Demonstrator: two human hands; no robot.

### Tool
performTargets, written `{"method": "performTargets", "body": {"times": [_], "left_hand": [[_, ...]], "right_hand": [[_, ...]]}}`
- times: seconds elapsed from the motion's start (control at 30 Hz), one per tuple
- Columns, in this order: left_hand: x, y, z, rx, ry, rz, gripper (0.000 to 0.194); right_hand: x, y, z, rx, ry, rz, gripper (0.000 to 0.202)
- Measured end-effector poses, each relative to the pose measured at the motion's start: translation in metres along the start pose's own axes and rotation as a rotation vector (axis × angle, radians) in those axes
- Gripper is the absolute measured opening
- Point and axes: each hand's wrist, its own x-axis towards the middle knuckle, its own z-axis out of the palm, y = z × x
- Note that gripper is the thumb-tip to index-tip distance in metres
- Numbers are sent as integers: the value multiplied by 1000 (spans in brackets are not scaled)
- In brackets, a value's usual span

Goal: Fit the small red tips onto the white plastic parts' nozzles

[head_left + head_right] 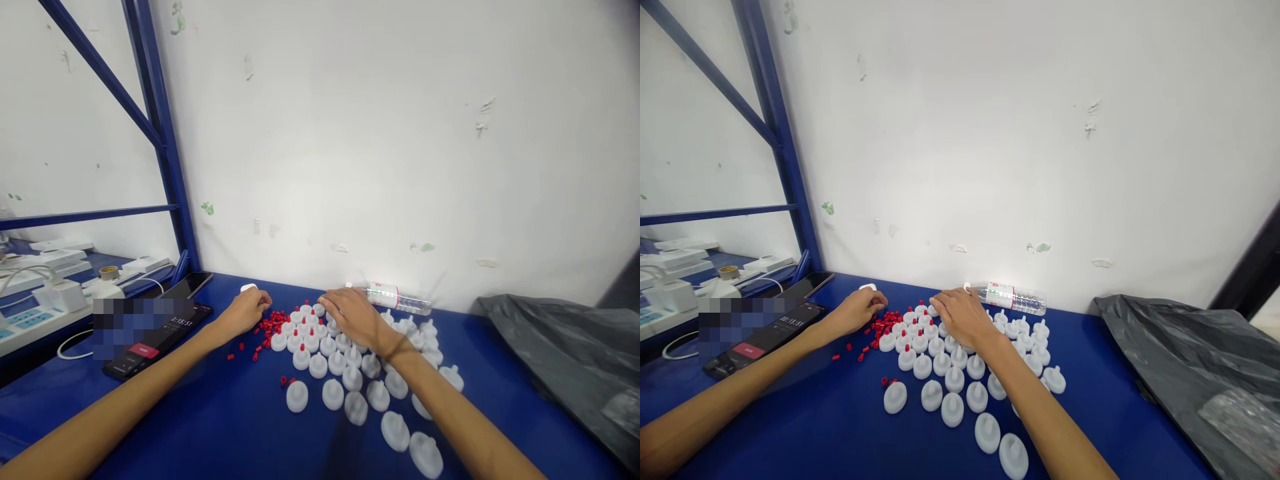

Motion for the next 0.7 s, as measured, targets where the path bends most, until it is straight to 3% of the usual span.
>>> {"method": "performTargets", "body": {"times": [0.27,0.47,0.7], "left_hand": [[-2,5,-2,-47,-63,-2,19],[-3,11,-5,-53,-57,25,35],[-4,16,-2,-79,-7,30,41]], "right_hand": [[-4,1,7,48,-72,-7,38],[-4,6,14,36,-158,-14,48],[-3,1,10,-14,-115,-53,40]]}}
